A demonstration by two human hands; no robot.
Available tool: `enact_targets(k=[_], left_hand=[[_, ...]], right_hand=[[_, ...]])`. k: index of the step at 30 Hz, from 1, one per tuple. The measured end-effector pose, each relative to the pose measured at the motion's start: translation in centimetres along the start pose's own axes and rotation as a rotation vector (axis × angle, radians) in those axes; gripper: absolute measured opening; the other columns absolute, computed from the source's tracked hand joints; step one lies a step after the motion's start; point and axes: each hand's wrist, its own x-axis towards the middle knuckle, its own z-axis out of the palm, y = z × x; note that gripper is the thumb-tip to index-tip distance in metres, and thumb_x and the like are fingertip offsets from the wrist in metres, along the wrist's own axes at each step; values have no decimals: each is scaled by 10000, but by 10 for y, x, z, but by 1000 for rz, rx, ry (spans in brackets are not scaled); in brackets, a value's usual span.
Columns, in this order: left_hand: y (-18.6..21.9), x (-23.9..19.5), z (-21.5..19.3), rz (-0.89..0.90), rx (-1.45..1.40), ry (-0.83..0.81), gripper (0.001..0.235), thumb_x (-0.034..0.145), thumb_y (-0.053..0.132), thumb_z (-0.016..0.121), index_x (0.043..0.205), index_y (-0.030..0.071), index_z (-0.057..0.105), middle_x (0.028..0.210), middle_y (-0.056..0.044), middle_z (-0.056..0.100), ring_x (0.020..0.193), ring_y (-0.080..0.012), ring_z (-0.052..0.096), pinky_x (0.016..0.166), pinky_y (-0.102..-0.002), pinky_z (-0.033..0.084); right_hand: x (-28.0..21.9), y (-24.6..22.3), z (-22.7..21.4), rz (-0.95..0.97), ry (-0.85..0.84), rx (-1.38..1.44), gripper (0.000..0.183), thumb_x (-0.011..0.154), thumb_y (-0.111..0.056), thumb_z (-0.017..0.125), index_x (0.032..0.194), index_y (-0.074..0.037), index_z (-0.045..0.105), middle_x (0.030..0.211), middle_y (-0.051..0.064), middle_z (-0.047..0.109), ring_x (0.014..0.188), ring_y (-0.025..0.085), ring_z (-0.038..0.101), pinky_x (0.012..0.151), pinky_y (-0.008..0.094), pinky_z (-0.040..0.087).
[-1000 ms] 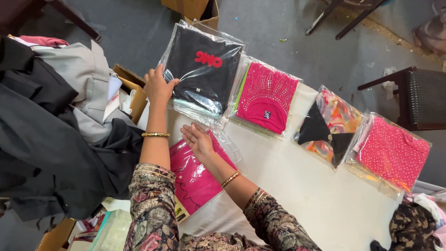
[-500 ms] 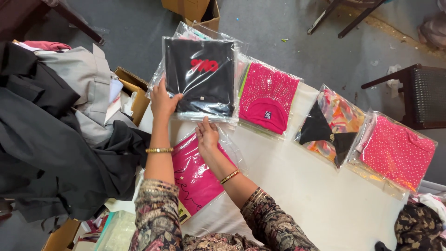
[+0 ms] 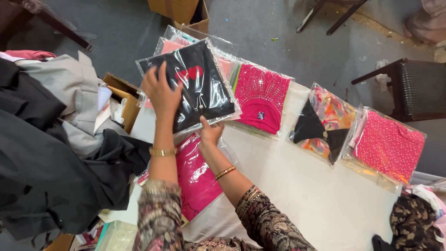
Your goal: Folding garments and placing them into individual plastic packaging bags.
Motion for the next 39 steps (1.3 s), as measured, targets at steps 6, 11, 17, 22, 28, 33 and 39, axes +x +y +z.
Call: enact_targets(k=[6,11,17,22,28,33,39], left_hand=[[-54,97,71,-47,162,-426,845,805,648,756,1444,144,528,1439,-113,559,1399,-300,419,1167,-650,186],[-32,99,29,-199,250,-646,871,785,760,674,1405,156,577,1364,-157,619,1269,-351,569,1049,-592,372],[-42,33,7,-351,136,-595,827,837,734,660,1315,60,641,1267,-221,697,1191,-406,648,1047,-556,439],[-48,-68,21,-510,-101,-346,807,859,640,694,1334,-1,570,1236,-293,657,1146,-476,618,945,-535,481],[-41,-162,79,-837,-583,-4,640,915,401,785,1365,7,555,1361,-266,521,1309,-409,504,1118,-504,408],[-17,-122,58,-966,-1273,487,980,881,235,802,1590,164,130,1657,-142,149,1519,-295,251,1216,-473,261],[15,-75,61,-1017,-1392,431,999,931,228,694,1648,179,1,1723,-114,107,1544,-293,250,1242,-424,226]], right_hand=[[27,7,-22,-101,-35,-83,693,805,-81,832,1343,-54,396,1071,112,647,844,213,659,647,356,569],[59,-11,-48,-256,-27,-96,677,788,-98,832,1337,-61,437,1040,85,623,852,168,638,667,321,551],[73,-69,-62,-380,-83,-310,727,839,-172,846,1441,-18,468,1124,100,611,961,171,589,786,298,494],[84,-122,-45,-554,-321,-493,887,750,-115,861,1493,-15,386,1376,142,573,1231,237,580,1032,336,480],[112,-188,37,-772,-730,-1061,956,703,-67,859,1543,-55,403,1435,170,626,1345,283,595,1147,369,449],[114,-222,117,-820,-1001,-1325,1061,695,-56,879,1583,-191,315,1438,225,583,1356,367,532,1122,415,413],[116,-239,168,-832,-991,-1611,1022,762,-77,816,1622,-263,296,1317,237,661,1280,405,604,1067,441,475]])
